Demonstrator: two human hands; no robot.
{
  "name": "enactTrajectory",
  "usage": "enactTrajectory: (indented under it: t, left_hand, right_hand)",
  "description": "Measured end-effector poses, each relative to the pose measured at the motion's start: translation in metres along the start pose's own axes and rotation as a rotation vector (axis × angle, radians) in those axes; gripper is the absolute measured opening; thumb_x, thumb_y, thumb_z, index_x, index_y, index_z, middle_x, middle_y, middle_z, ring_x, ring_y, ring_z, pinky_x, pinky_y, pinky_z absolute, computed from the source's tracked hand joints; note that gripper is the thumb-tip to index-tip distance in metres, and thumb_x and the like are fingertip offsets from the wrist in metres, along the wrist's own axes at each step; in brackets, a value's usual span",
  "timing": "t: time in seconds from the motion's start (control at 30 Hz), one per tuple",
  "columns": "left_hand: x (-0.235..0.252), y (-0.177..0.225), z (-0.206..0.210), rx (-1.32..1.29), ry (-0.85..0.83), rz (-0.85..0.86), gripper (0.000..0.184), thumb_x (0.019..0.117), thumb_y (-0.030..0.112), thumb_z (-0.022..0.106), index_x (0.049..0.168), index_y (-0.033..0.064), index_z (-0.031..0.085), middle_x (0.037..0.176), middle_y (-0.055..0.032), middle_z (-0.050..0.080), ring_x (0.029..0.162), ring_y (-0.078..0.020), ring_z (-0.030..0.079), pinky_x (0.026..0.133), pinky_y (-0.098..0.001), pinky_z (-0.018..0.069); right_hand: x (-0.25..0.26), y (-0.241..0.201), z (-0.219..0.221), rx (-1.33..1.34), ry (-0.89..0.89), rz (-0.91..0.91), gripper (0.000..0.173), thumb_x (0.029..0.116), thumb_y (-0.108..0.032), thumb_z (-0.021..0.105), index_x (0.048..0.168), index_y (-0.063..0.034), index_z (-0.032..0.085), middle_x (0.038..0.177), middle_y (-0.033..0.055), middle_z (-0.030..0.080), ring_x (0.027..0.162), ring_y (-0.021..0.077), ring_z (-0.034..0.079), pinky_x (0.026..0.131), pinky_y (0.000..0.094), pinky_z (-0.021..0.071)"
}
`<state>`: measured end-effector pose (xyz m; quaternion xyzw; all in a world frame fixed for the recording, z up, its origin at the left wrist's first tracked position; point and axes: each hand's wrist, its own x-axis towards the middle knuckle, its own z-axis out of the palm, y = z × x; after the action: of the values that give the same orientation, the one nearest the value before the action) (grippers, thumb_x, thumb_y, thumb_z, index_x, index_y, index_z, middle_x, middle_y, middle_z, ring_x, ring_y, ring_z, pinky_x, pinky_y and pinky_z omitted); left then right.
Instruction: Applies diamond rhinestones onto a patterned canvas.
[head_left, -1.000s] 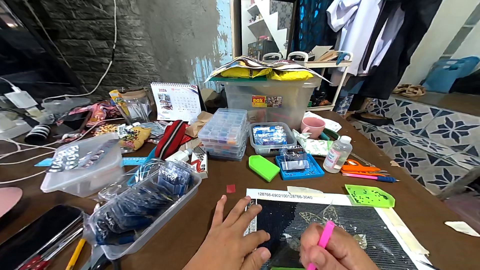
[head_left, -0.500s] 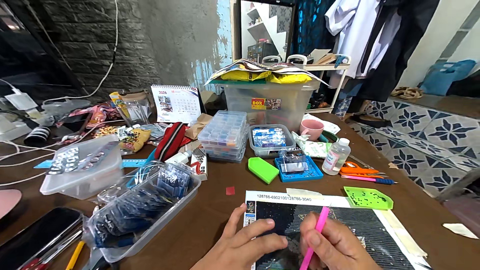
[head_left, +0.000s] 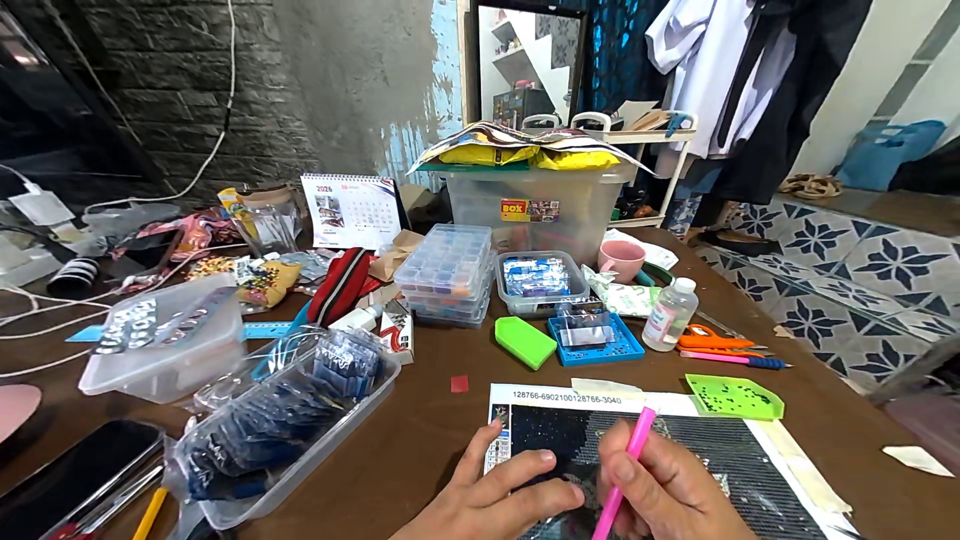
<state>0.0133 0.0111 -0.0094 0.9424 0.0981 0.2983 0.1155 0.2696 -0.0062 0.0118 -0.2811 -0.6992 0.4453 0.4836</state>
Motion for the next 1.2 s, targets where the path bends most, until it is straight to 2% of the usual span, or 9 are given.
enactTrajectory:
  t: [0.27,0.47,0.77,0.97,1.1,1.2]
  left_hand:
    - [0.0005,0.0001,0.0,-0.004,-0.025,-0.004,0.042,0.1025,0.053,0.047,0.113,0.0233,0.075,0.15,-0.0072,0.052,0.154,-0.024,0.024,0.123,-0.0575,-0.0038]
    - [0.0008,0.0009,-0.0002,0.0,-0.029,-0.002,0.044,0.1031,0.054,0.044,0.119,0.0248,0.073,0.151,-0.0073,0.052,0.154,-0.0241,0.025,0.123,-0.057,-0.0034]
    - [0.0015,0.0015,-0.0017,-0.025,-0.064,-0.023,0.044,0.101,0.054,0.049,0.113,0.0218,0.075,0.148,-0.01,0.055,0.153,-0.0276,0.028,0.122,-0.0596,-0.0014]
    - [0.0012,0.0011,-0.0009,-0.009,-0.044,0.0,0.046,0.1025,0.055,0.045,0.119,0.0229,0.073,0.149,-0.009,0.053,0.153,-0.0261,0.027,0.123,-0.0573,-0.0009]
    - [0.0016,0.001,-0.0016,-0.035,-0.047,-0.021,0.045,0.1016,0.054,0.048,0.109,0.0189,0.076,0.147,-0.0101,0.056,0.153,-0.0265,0.028,0.123,-0.0573,-0.0024]
    - [0.0017,0.0,-0.0031,-0.029,-0.028,-0.047,0.044,0.1024,0.052,0.047,0.102,0.0171,0.074,0.144,-0.0118,0.058,0.152,-0.0268,0.03,0.123,-0.0563,-0.0003]
  right_hand:
    - [0.0001,0.0,-0.0004,-0.019,-0.003,-0.005,0.026,0.1087,-0.036,0.048,0.099,-0.0142,0.057,0.074,-0.0104,0.06,0.064,-0.0066,0.057,0.059,0.0117,0.049]
    - [0.0001,-0.0008,0.0001,-0.025,-0.005,-0.004,0.025,0.1088,-0.035,0.048,0.099,-0.0135,0.057,0.074,-0.0105,0.06,0.064,-0.0069,0.057,0.059,0.0118,0.0491]
    - [-0.0002,0.0011,-0.0001,-0.019,-0.002,-0.011,0.026,0.1088,-0.035,0.048,0.099,-0.013,0.057,0.073,-0.0097,0.059,0.063,-0.0063,0.057,0.059,0.0121,0.0489]
    - [-0.0001,0.0012,-0.0001,-0.018,-0.009,-0.011,0.025,0.1088,-0.035,0.048,0.099,-0.0133,0.057,0.073,-0.0098,0.059,0.064,-0.0063,0.057,0.059,0.0122,0.0489]
    - [-0.0001,0.001,-0.0004,-0.02,0.0,-0.008,0.026,0.1086,-0.036,0.048,0.099,-0.0138,0.057,0.073,-0.0101,0.06,0.063,-0.0066,0.057,0.059,0.0117,0.0489]
    - [0.0006,0.0021,-0.002,-0.032,-0.007,-0.029,0.027,0.1088,-0.036,0.047,0.099,-0.013,0.057,0.074,-0.01,0.059,0.064,-0.0075,0.056,0.059,0.0107,0.0478]
